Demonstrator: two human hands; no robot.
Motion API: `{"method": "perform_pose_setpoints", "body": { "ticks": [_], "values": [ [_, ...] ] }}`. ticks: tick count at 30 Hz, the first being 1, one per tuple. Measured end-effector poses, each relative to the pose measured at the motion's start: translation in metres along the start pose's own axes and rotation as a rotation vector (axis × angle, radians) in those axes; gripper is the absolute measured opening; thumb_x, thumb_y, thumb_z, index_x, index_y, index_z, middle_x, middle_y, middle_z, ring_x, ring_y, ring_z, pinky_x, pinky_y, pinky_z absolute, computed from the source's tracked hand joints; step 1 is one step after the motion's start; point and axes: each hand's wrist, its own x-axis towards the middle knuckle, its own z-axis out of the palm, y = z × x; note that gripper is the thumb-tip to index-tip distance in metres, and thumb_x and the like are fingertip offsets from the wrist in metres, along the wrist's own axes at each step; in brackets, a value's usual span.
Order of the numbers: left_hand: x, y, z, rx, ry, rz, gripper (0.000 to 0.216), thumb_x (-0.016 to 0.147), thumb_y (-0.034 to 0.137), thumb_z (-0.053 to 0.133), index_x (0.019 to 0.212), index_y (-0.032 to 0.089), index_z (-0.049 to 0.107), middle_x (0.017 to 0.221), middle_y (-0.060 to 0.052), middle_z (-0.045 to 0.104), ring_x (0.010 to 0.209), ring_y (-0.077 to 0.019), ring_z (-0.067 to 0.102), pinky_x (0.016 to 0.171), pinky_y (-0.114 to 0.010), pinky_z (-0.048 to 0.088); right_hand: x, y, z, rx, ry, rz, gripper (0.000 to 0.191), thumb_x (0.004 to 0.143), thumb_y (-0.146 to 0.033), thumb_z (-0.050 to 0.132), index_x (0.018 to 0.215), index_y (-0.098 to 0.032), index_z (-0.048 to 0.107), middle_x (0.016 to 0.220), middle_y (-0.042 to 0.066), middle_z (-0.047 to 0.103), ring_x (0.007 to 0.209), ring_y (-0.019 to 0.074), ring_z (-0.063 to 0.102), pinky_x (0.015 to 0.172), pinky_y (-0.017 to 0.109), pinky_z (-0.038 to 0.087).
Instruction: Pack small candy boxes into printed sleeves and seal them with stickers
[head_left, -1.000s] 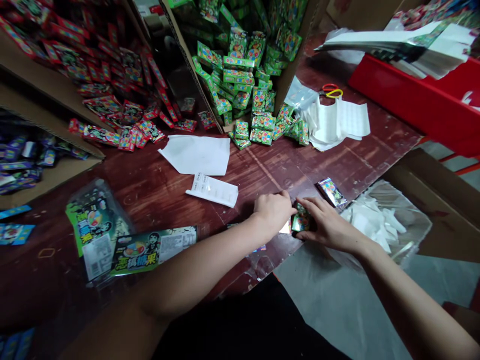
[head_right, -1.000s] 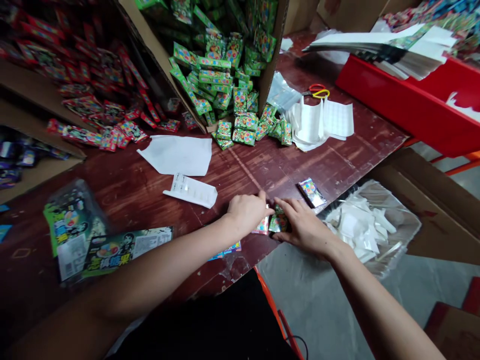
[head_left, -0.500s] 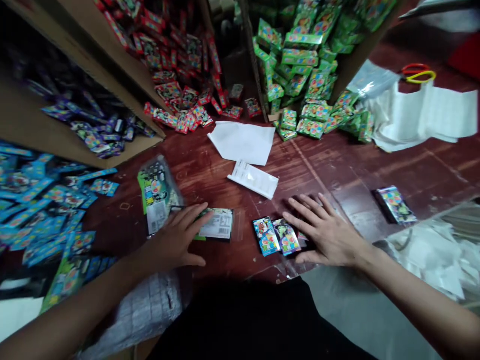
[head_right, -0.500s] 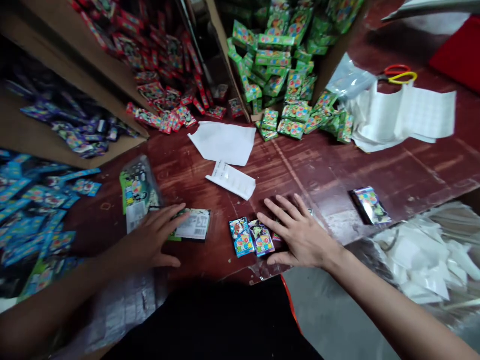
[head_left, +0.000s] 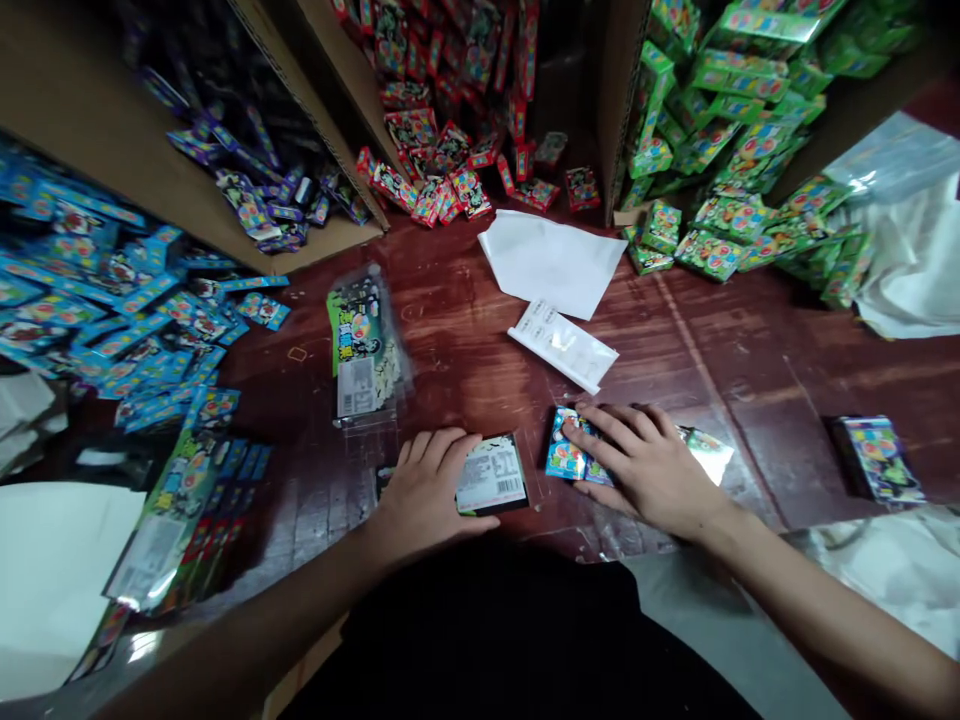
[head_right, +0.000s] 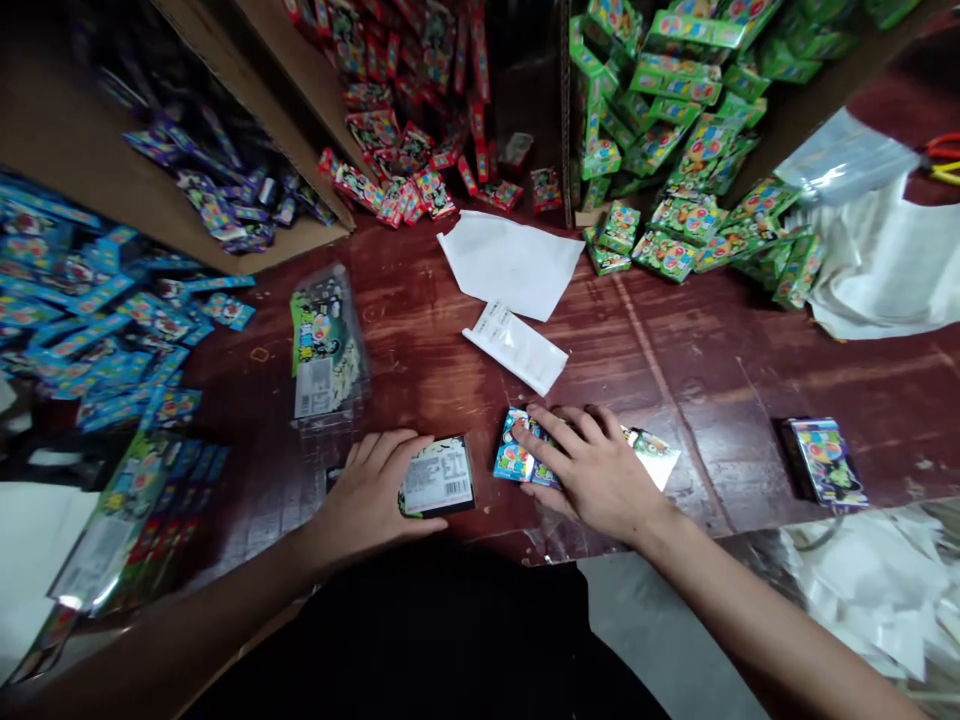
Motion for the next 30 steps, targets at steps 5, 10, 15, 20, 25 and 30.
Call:
{"method": "perform_pose_setpoints", "body": {
  "ticks": [5,10,15,20,25,30],
  "values": [
    [0.006,0.012,0.007,-0.065,0.033,0.009,0.097,0.061,0.062,0.084,0.140,0.019,0.048,0.133,-0.013,0.057,0.119,-0.0349,0.050,0.103,-0.050,0.040,0.001,-0.005,0.000,-0.034,0.035,0.090,0.064,0.095,-0.055,0.055,0.154,-0.035,0.039,0.157,0.008,0.044,0.125,0.0390,0.049,0.098,0.060,0.040],
    [0.026,0.014,0.001,-0.053,0.050,0.037,0.092,0.062,0.057,0.084,0.138,0.020,0.049,0.131,-0.012,0.057,0.115,-0.0335,0.051,0.100,-0.049,0.041,-0.002,-0.010,0.000,-0.001,-0.022,-0.008,0.060,0.095,-0.054,0.056,0.151,-0.038,0.043,0.158,0.004,0.045,0.126,0.0383,0.048,0.099,0.060,0.039],
    [0.041,0.011,-0.006,-0.039,0.005,0.191,0.095,0.062,0.057,0.084,0.141,0.018,0.048,0.134,-0.013,0.056,0.120,-0.0346,0.050,0.103,-0.050,0.038,-0.002,-0.014,0.000,0.090,-0.051,-0.058,0.081,0.095,-0.057,0.054,0.162,-0.031,0.016,0.159,0.005,0.043,0.128,0.0372,0.048,0.104,0.061,0.038],
    [0.048,0.021,0.000,-0.050,0.012,0.246,0.091,0.068,0.063,0.078,0.140,0.016,0.050,0.134,-0.014,0.057,0.120,-0.0345,0.049,0.104,-0.051,0.037,0.007,-0.021,0.008,0.085,0.009,-0.118,0.113,0.087,-0.073,0.053,0.162,-0.015,-0.010,0.158,0.022,0.040,0.134,0.0390,0.047,0.111,0.061,0.035],
    [0.056,0.030,0.005,-0.038,0.006,0.242,0.089,0.065,0.063,0.080,0.135,0.015,0.053,0.132,-0.014,0.057,0.117,-0.0352,0.050,0.100,-0.051,0.039,0.022,-0.026,0.014,0.095,0.083,-0.130,0.132,0.076,-0.084,0.053,0.159,-0.007,-0.016,0.165,0.030,0.014,0.149,0.0438,0.027,0.117,0.060,0.032],
    [0.057,0.029,0.007,-0.036,0.020,0.232,0.093,0.065,0.061,0.081,0.140,0.017,0.048,0.133,-0.014,0.056,0.118,-0.0353,0.049,0.099,-0.051,0.039,0.007,-0.016,-0.009,0.062,0.106,-0.036,0.134,0.072,-0.090,0.049,0.161,-0.010,-0.011,0.165,0.030,0.009,0.152,0.0443,0.019,0.120,0.069,0.012]
  ]
}}
